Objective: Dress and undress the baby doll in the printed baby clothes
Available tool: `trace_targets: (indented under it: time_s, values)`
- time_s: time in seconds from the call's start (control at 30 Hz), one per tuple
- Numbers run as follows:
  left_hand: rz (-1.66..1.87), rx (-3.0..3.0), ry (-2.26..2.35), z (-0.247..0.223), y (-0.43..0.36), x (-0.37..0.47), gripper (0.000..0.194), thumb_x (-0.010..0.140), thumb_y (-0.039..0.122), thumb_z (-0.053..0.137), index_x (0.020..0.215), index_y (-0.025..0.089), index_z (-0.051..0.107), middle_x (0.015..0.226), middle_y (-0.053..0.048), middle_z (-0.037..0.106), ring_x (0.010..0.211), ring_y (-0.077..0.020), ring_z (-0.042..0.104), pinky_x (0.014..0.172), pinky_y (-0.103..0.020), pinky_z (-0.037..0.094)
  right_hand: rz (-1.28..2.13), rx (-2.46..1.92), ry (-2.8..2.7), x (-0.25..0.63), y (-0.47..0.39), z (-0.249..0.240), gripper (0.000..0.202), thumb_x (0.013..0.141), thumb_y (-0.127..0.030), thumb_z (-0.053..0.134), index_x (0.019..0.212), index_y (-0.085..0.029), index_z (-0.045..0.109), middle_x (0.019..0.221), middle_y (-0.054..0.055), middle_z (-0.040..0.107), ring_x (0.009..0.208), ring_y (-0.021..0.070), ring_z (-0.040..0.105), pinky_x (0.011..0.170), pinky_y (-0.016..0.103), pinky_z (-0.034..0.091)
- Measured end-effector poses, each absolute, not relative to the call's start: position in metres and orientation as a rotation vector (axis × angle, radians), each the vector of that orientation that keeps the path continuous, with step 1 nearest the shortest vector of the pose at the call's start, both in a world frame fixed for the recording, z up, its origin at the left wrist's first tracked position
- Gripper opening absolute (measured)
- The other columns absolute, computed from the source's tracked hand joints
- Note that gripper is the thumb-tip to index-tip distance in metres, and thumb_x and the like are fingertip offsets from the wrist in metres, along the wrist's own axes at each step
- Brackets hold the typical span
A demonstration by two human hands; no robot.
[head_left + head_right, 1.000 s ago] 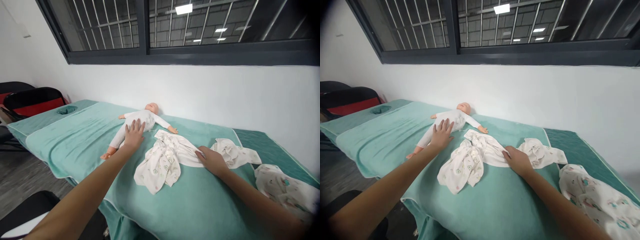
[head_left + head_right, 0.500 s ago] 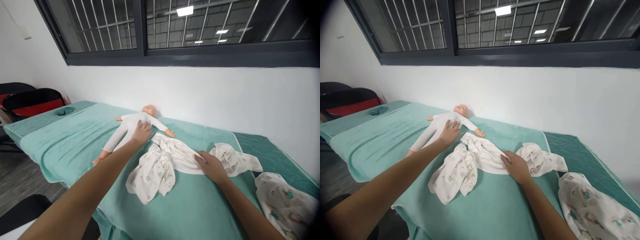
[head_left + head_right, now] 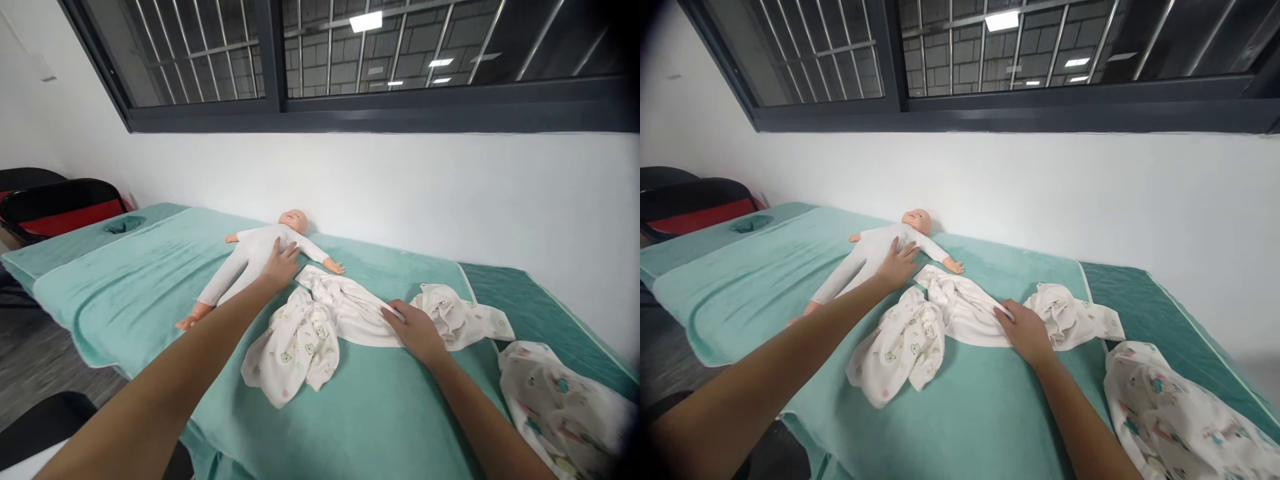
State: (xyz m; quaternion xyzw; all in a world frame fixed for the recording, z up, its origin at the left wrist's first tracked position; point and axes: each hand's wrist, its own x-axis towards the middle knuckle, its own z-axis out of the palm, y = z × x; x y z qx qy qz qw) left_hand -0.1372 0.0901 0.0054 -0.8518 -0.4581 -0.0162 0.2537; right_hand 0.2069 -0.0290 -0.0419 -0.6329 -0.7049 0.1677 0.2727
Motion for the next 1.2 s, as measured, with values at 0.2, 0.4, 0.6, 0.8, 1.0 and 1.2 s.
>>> trace_targets:
  time_s: [0.2,0.4,0.6,0.8,1.0,1.2]
  values:
    - [-0.297,-2.149,-1.379,0.009,0.094,-0.137,0.032,0.088,0.018,0.045,0.104,0.015,0.072,0.136,-0.016,0.058,0.139,-0.0305,0.039,0.117,-0.056,0.022,0.476,-1.651,-1.879,0.209,-0.028,-0.043,0.031,0.094,-0.051,0.042,0.085,-0.027,0.06,0.085,0.002,0.069,0.084,0.023,0.063,0.074,0.033,0.042]
    - [-0.411,-2.016,-1.549,0.011,0.094,-0.133,0.036,0.087,0.017,0.044,0.114,0.011,0.066,0.14,-0.018,0.054,0.136,-0.0316,0.039,0.114,-0.053,0.025,0.477,-1.654,-1.876,0.21,-0.028,-0.044,0.032,0.094,-0.052,0.042,0.086,-0.027,0.061,0.084,0.001,0.07,0.083,0.0233,0.064,0.073,0.032,0.043]
    - [-0.559,-1.946,-1.745,0.016,0.095,-0.126,0.037,0.089,0.021,0.042,0.121,0.016,0.062,0.14,-0.016,0.054,0.133,-0.0315,0.04,0.112,-0.052,0.026,0.442,-1.639,-1.882,0.211,-0.026,-0.046,0.033,0.093,-0.052,0.042,0.085,-0.028,0.061,0.085,0.002,0.071,0.083,0.0242,0.065,0.074,0.033,0.045]
    - [-0.582,-1.856,-1.8,0.019,0.101,-0.125,0.031,0.088,0.019,0.044,0.105,0.023,0.07,0.142,-0.013,0.051,0.128,-0.0319,0.043,0.103,-0.052,0.034,0.478,-1.638,-1.87,0.211,-0.026,-0.045,0.033,0.093,-0.053,0.042,0.085,-0.027,0.061,0.085,0.002,0.071,0.084,0.024,0.064,0.075,0.034,0.045]
    - [-0.382,-1.976,-1.65,0.012,0.096,-0.126,0.036,0.09,0.017,0.04,0.104,0.02,0.073,0.148,-0.013,0.046,0.138,-0.0344,0.034,0.109,-0.062,0.024,0.497,-1.639,-1.864,0.21,-0.028,-0.04,0.032,0.093,-0.052,0.042,0.084,-0.027,0.061,0.085,0.002,0.07,0.083,0.0239,0.063,0.074,0.034,0.044]
    - [-0.27,-2.072,-1.533,0.005,0.094,-0.132,0.034,0.09,0.021,0.044,0.109,0.018,0.072,0.151,-0.014,0.043,0.144,-0.0329,0.027,0.116,-0.062,0.013,0.494,-1.61,-1.862,0.212,-0.028,-0.042,0.032,0.093,-0.052,0.043,0.083,-0.027,0.061,0.083,0.002,0.07,0.082,0.0239,0.064,0.074,0.033,0.044]
